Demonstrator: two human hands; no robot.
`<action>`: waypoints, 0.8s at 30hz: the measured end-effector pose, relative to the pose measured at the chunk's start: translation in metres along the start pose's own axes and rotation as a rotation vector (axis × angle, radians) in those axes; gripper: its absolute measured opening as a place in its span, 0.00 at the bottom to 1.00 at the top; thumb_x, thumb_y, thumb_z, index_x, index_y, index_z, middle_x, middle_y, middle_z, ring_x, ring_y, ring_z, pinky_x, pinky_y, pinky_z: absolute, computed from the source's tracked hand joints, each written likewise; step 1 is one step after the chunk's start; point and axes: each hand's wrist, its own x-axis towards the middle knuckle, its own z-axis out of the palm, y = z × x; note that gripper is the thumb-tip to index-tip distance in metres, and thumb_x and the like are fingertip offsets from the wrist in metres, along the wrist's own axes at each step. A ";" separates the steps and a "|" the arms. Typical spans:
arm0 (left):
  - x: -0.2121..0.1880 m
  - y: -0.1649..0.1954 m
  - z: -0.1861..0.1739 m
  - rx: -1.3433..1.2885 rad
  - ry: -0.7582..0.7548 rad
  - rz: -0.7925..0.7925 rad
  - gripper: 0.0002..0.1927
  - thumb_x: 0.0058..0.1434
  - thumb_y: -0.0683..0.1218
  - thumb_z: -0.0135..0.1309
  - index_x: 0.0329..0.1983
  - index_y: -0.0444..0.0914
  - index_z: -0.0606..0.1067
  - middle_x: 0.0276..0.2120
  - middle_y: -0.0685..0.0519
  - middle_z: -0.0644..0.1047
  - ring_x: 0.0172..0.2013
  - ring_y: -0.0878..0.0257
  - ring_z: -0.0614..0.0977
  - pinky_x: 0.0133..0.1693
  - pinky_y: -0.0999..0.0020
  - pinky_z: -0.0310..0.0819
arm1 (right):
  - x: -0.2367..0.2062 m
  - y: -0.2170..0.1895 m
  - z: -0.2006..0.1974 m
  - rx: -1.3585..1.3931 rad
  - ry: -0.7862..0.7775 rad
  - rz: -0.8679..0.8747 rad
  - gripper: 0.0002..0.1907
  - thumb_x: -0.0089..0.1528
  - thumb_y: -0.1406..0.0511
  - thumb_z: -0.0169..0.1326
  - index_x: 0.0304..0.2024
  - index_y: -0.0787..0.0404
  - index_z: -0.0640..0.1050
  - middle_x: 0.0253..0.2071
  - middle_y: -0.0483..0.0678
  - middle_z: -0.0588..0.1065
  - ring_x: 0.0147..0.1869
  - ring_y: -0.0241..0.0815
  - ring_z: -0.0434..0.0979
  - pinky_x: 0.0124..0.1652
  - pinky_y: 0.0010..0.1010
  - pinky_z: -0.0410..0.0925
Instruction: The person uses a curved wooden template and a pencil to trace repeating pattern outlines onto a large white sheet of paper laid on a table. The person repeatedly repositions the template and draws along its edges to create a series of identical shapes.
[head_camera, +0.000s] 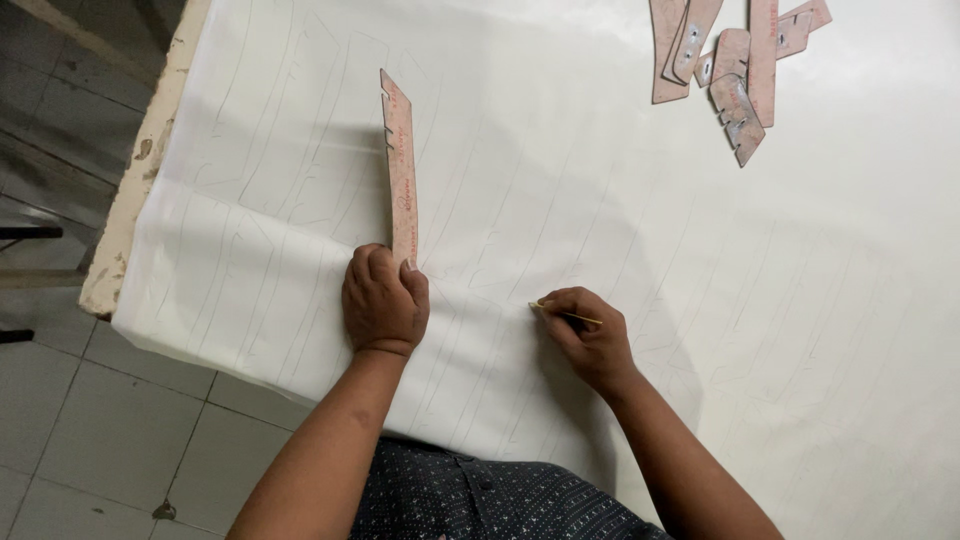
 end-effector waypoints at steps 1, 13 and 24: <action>0.000 0.000 0.000 0.001 0.009 0.010 0.13 0.65 0.47 0.48 0.47 0.35 0.64 0.49 0.42 0.71 0.47 0.46 0.75 0.48 0.49 0.72 | 0.000 -0.001 -0.001 -0.010 0.001 0.028 0.05 0.62 0.75 0.56 0.40 0.63 0.78 0.44 0.49 0.81 0.49 0.39 0.83 0.49 0.29 0.78; -0.003 -0.001 0.003 0.013 -0.003 -0.004 0.14 0.64 0.47 0.49 0.47 0.34 0.65 0.48 0.42 0.71 0.46 0.45 0.75 0.46 0.49 0.73 | 0.004 0.014 0.003 0.013 0.033 0.048 0.04 0.61 0.74 0.57 0.38 0.64 0.79 0.40 0.50 0.81 0.43 0.39 0.81 0.43 0.28 0.77; 0.002 0.004 0.001 -0.013 -0.021 -0.051 0.13 0.62 0.48 0.48 0.43 0.35 0.67 0.46 0.44 0.72 0.44 0.47 0.76 0.46 0.51 0.73 | 0.178 -0.002 -0.018 0.246 0.366 0.071 0.06 0.66 0.69 0.57 0.45 0.64 0.78 0.35 0.47 0.77 0.35 0.34 0.73 0.33 0.26 0.67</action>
